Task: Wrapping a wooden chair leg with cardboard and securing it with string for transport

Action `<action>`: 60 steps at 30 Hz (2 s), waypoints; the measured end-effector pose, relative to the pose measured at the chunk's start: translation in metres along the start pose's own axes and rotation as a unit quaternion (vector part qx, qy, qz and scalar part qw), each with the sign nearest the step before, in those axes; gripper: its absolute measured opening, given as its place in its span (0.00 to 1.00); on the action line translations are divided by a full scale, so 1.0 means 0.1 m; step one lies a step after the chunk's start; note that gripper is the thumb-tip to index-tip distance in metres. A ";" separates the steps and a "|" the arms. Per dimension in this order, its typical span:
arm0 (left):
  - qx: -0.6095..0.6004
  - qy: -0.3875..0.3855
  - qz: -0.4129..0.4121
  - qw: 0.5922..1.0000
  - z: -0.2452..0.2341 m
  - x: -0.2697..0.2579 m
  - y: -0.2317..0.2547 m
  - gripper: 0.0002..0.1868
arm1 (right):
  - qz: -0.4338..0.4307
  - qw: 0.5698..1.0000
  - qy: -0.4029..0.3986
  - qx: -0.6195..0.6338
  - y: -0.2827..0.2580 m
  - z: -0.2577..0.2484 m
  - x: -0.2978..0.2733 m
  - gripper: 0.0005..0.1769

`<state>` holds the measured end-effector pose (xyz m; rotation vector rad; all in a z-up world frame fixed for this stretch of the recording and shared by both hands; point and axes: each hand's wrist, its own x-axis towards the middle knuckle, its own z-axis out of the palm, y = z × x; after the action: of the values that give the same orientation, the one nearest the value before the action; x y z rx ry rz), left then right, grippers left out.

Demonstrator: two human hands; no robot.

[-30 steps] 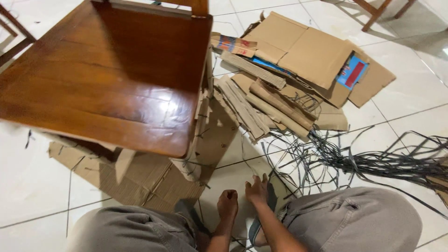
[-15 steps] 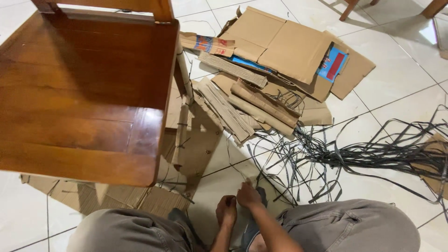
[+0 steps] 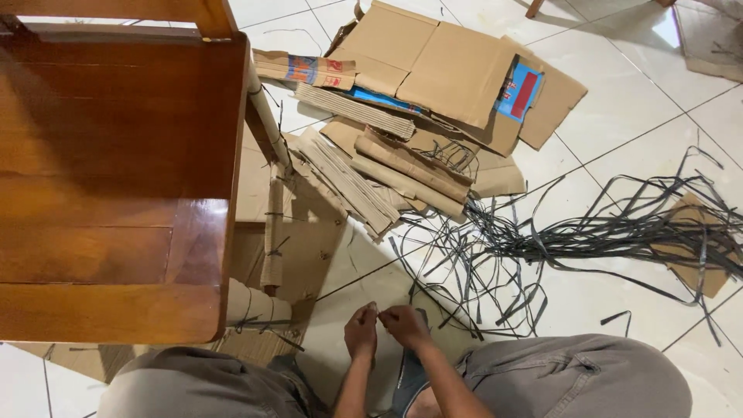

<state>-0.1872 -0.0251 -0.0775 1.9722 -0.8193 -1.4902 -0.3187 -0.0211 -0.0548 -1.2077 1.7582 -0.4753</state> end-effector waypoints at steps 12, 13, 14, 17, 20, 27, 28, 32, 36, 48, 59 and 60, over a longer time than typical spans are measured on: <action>-0.107 -0.026 -0.002 0.994 0.01 0.06 0.06 0.15 | 0.032 0.975 -0.165 0.144 -0.16 -0.23 -0.18 0.08; -0.135 -0.038 -0.020 0.990 -0.02 -0.03 0.14 0.14 | 0.051 0.975 -0.179 0.119 -0.21 -0.24 -0.21 0.08; -0.163 -0.050 -0.037 0.985 -0.05 -0.11 0.24 0.15 | 0.069 0.975 -0.191 0.093 -0.26 -0.25 -0.24 0.09; -0.230 -0.052 -0.034 0.971 -0.03 -0.07 0.21 0.14 | 0.113 0.964 -0.171 0.168 -0.47 -0.33 -0.34 0.16; -0.218 -0.057 0.014 0.974 -0.01 -0.02 0.13 0.14 | 0.101 0.953 -0.133 0.251 -0.13 -0.19 -0.16 0.13; -0.113 -0.085 0.097 0.985 -0.03 -0.31 0.35 0.12 | 0.109 0.886 -0.035 0.448 -0.23 -0.31 -0.16 0.17; -0.077 -0.093 0.092 0.988 -0.04 -0.39 0.42 0.11 | 0.119 0.886 0.006 0.449 -0.24 -0.33 -0.16 0.15; 0.019 -0.110 0.125 0.986 -0.03 -0.57 0.51 0.07 | 0.059 0.870 0.066 0.485 0.00 -0.34 -0.02 0.11; 0.061 -0.108 0.140 0.982 0.00 -0.53 0.46 0.09 | 0.068 0.833 0.078 0.543 0.06 -0.42 0.06 0.11; 0.144 -0.137 0.075 0.977 -0.06 -0.61 0.47 0.11 | 0.067 0.846 0.195 0.492 -0.01 -0.55 0.05 0.18; 0.145 -0.086 0.133 0.977 0.07 -0.44 0.24 0.12 | 0.085 0.981 -0.037 -0.173 0.48 -1.40 0.34 0.28; 0.145 -0.087 0.134 0.976 0.09 -0.42 0.23 0.12 | 0.086 0.981 -0.035 -0.173 0.59 -1.38 0.35 0.28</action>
<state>-0.2083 -0.0106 -0.0359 1.8512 -1.3900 -1.4600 -0.4702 -0.0499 -0.0450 -1.2748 1.9147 -0.0234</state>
